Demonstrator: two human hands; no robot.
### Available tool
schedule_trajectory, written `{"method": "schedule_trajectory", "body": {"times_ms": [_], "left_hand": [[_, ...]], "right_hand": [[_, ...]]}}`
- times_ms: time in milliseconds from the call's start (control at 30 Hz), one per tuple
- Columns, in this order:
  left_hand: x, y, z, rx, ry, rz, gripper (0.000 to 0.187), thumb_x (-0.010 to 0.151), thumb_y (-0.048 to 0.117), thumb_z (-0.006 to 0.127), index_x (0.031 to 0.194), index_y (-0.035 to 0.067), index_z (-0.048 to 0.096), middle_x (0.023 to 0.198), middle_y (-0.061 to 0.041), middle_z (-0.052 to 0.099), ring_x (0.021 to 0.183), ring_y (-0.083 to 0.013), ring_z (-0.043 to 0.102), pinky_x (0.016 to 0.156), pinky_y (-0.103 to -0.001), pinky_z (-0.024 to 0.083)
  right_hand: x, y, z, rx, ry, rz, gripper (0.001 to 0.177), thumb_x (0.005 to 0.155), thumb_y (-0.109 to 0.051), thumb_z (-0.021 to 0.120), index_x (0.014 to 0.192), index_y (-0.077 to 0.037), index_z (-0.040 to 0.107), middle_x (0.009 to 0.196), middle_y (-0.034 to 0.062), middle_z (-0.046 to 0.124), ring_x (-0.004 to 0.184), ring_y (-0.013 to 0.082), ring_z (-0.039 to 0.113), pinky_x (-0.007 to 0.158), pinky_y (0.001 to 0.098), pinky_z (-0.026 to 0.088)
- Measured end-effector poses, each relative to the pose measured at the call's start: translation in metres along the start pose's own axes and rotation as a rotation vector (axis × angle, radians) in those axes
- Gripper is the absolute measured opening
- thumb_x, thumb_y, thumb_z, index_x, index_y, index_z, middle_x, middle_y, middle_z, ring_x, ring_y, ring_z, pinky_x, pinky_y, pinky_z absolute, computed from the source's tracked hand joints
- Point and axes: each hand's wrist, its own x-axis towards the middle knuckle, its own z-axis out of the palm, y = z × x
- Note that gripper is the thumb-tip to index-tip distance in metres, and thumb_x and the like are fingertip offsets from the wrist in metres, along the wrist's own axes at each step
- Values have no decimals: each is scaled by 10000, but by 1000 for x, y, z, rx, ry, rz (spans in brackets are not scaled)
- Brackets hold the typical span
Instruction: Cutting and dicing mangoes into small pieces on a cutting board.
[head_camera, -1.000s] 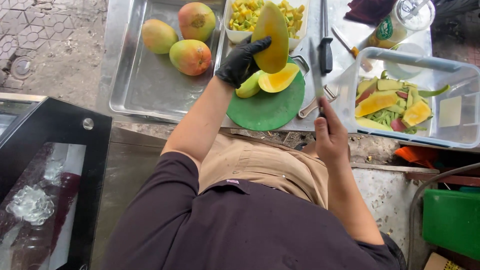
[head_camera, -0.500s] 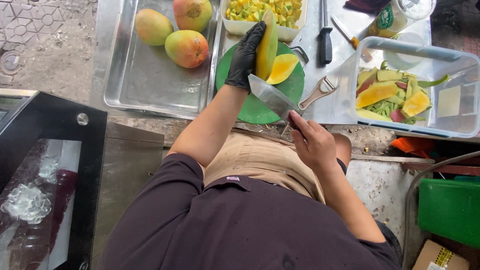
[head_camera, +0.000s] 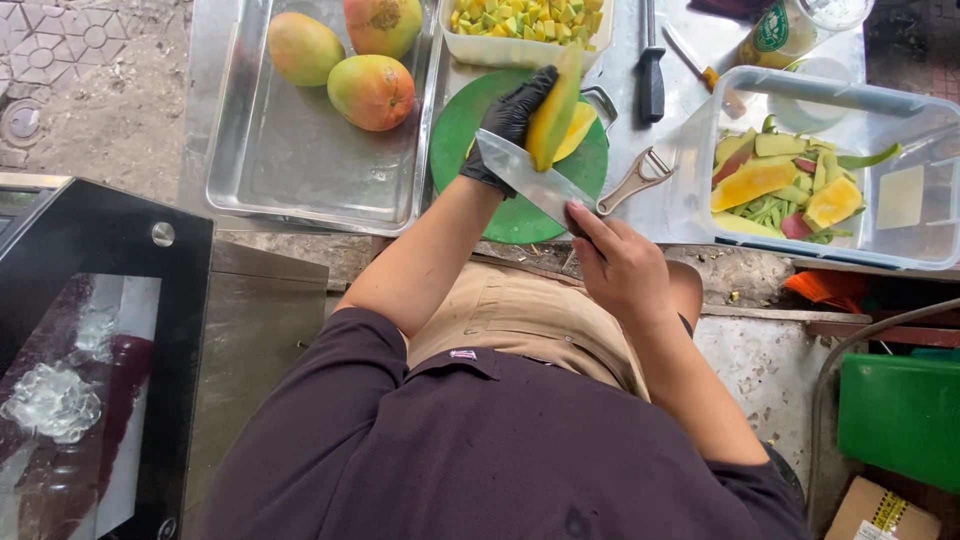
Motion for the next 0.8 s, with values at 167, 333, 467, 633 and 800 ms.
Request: {"method": "schedule_trajectory", "body": {"times_ms": [167,333,467,633,800], "left_hand": [[-3,18,-6,-101,90,-48,379,957,204,736,1258,-23,697,1155,-94,730,1006,-174,707,881,-317,583],[-9,31,-5,-92,105,-50,375,999,250,745,1237,-37,710,1101,-115,717,924,-204,676,792,-342,558],[3,-4,-28,2,68,-6,400,981,226,722,1295,-19,689,1205,-109,716,1061,-192,684,929,-336,558],[13,-22,-43,142,-44,55,418,996,222,701,1341,-13,665,1291,-112,699,1162,-182,665,1030,-340,541],[3,-25,-39,51,3,-130,371,997,224,704,1275,-22,698,1131,-85,740,979,-165,694,870,-319,571]], "right_hand": [[6,4,5,-78,-28,-16,469,957,-141,737,1415,-206,662,793,86,575,677,285,596,621,410,488],[1,8,9,-91,-16,-13,474,961,-148,728,1421,-229,647,814,64,578,704,254,606,631,390,495],[18,0,12,-78,-11,-1,473,963,-152,733,1424,-216,652,786,70,575,681,277,602,612,411,487],[22,4,12,-68,-16,-4,462,967,-163,733,1417,-226,649,799,73,614,697,301,629,607,421,497],[28,6,20,-15,-5,-4,469,970,-142,728,1423,-204,623,835,72,633,733,302,650,633,421,511]]}}
